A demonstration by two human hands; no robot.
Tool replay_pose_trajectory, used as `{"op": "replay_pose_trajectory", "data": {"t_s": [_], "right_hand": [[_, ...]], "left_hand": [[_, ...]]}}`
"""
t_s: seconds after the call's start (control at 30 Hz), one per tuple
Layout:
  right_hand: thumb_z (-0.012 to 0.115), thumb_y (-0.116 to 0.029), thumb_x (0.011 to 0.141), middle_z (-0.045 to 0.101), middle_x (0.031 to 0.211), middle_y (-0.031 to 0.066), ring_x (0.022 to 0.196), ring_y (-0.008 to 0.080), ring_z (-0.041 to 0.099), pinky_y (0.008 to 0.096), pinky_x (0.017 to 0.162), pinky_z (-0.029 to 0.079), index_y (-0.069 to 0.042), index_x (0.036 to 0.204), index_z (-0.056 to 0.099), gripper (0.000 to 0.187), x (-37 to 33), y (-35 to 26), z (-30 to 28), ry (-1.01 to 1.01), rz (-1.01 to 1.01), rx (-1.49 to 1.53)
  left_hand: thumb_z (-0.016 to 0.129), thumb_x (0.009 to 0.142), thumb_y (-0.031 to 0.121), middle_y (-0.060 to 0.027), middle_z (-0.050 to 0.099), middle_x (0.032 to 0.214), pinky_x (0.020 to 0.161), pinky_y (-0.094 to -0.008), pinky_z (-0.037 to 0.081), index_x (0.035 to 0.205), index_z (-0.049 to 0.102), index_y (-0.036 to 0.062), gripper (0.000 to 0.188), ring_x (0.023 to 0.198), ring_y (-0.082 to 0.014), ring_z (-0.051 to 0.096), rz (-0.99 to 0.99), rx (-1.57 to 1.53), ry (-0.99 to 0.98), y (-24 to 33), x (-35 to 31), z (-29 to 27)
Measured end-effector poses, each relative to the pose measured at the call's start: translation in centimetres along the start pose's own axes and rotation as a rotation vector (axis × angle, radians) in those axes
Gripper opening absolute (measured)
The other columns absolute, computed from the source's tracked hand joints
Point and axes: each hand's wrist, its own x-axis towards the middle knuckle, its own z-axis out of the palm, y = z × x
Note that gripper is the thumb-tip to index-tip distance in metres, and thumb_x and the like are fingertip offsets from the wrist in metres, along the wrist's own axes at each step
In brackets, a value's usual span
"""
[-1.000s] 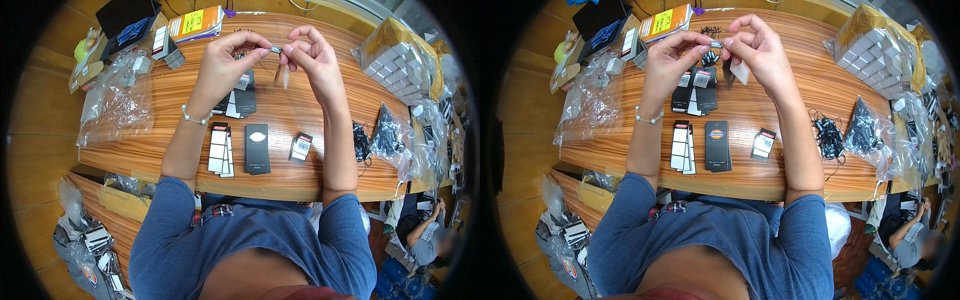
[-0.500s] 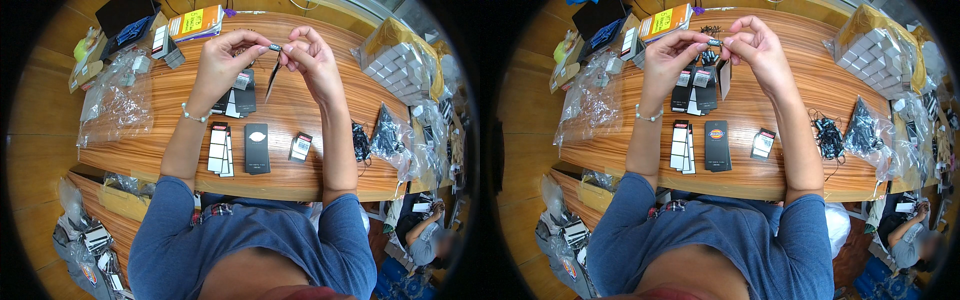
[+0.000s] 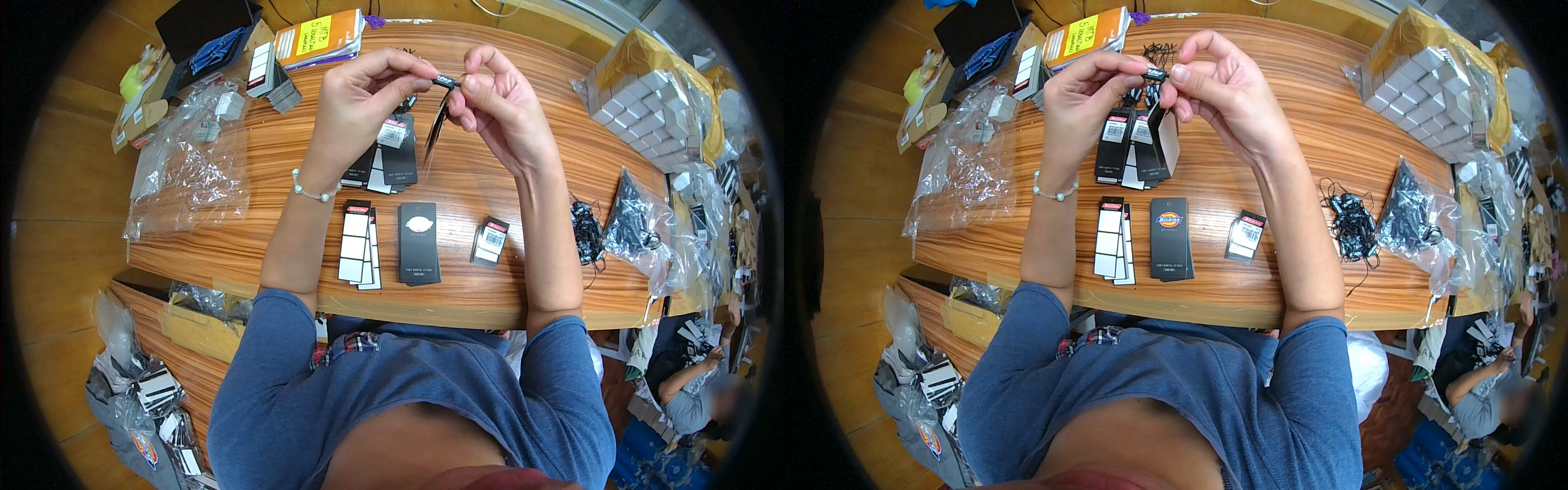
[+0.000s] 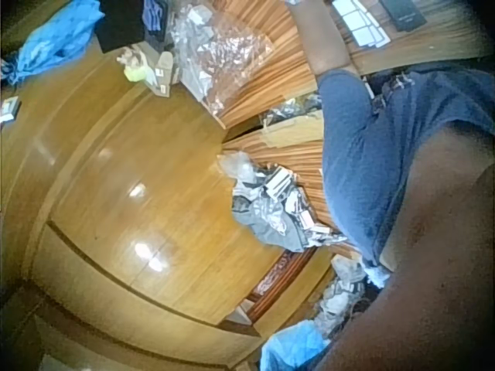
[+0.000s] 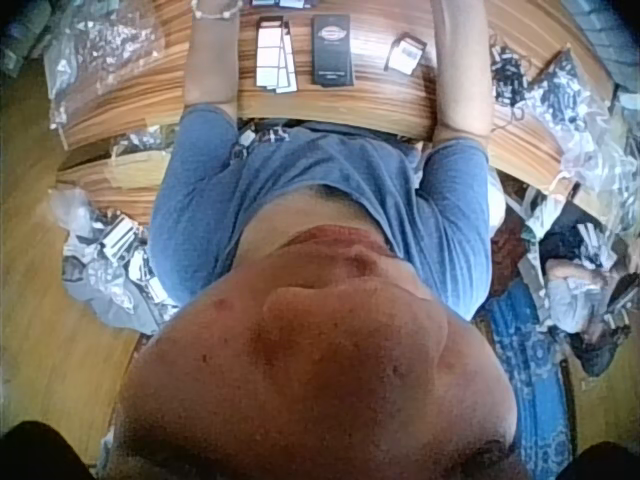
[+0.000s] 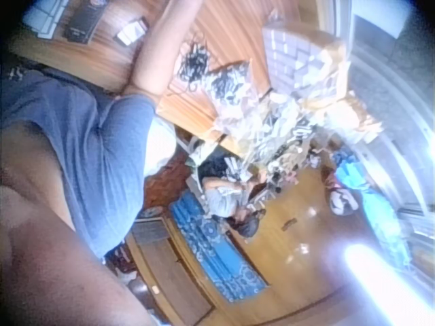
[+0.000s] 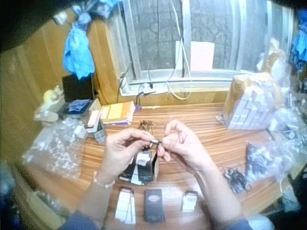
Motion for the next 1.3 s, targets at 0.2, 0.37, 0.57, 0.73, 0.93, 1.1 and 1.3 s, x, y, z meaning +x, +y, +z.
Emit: {"op": "replay_pose_trajectory", "data": {"t_s": [0.2,0.37,0.57,0.73,0.93,1.1,1.3], "right_hand": [[0.057,-0.011,0.085,0.061,0.069,0.0107,0.057,0.0112,0.056,0.0193,0.052,0.044,-0.006,0.093,0.046,0.015,-0.2,-0.3,0.6,-0.131,-0.001,0.038],[0.059,-0.011,0.084,0.061,0.068,0.0100,0.058,0.0111,0.057,0.0194,0.052,0.045,-0.005,0.092,0.047,0.016,-0.3,-0.5,0.7,-0.130,-0.052,0.023],[0.060,-0.010,0.084,0.061,0.068,0.0094,0.059,0.0108,0.058,0.0194,0.053,0.045,-0.004,0.093,0.047,0.017,-0.6,-0.6,1.3,-0.151,-0.046,0.018],[0.060,-0.010,0.083,0.060,0.067,0.0081,0.062,0.0110,0.058,0.0199,0.054,0.045,-0.004,0.095,0.047,0.019,-0.6,-0.7,1.3,-0.115,-0.070,-0.058],[0.054,-0.018,0.088,0.059,0.068,0.0057,0.062,0.0094,0.055,0.0209,0.057,0.044,-0.002,0.092,0.051,0.016,-0.2,-0.5,1.1,-0.081,0.028,-0.207],[0.050,-0.020,0.090,0.057,0.066,0.0043,0.059,0.0091,0.051,0.0201,0.056,0.042,-0.002,0.086,0.054,0.019,0.3,0.3,0.0,0.037,0.045,-0.199],[0.045,-0.020,0.092,0.056,0.068,0.0067,0.054,0.0078,0.045,0.0207,0.052,0.039,-0.001,0.089,0.053,0.021,0.3,-0.3,-0.8,0.125,-0.062,0.049]], "left_hand": [[0.060,0.080,-0.002,-0.0089,0.064,0.089,0.075,-0.0231,0.051,0.091,0.061,-0.0017,0.011,0.082,-0.0131,0.062,0.021,-0.219,0.013,-0.2,-0.3,0.4],[0.060,0.079,-0.002,-0.0095,0.064,0.090,0.077,-0.0239,0.051,0.090,0.060,-0.0025,0.010,0.084,-0.0139,0.062,0.018,-0.183,-0.014,0.5,-0.4,0.5],[0.058,0.079,-0.005,-0.0095,0.064,0.090,0.079,-0.0249,0.050,0.089,0.060,-0.0029,0.010,0.085,-0.0148,0.061,0.018,-0.224,-0.055,1.1,-0.6,0.3],[0.058,0.080,-0.006,-0.0091,0.064,0.090,0.080,-0.0250,0.049,0.090,0.060,-0.0029,0.011,0.086,-0.0149,0.061,0.027,-0.251,-0.061,1.7,-0.8,0.6],[0.063,0.077,0.003,-0.0087,0.062,0.091,0.077,-0.0280,0.045,0.092,0.063,-0.0002,0.015,0.086,-0.0155,0.055,0.301,0.441,-0.047,0.8,0.2,-0.2],[0.070,0.071,0.018,-0.0071,0.056,0.093,0.077,-0.0292,0.043,0.100,0.057,0.0046,0.034,0.086,-0.0193,0.053,0.312,0.428,0.076,-0.2,0.2,0.9],[0.066,0.075,0.009,-0.0082,0.060,0.096,0.075,-0.0270,0.048,0.105,0.055,0.0032,0.032,0.086,-0.0156,0.059,0.059,0.294,-0.047,-1.0,-0.4,2.7]]}}
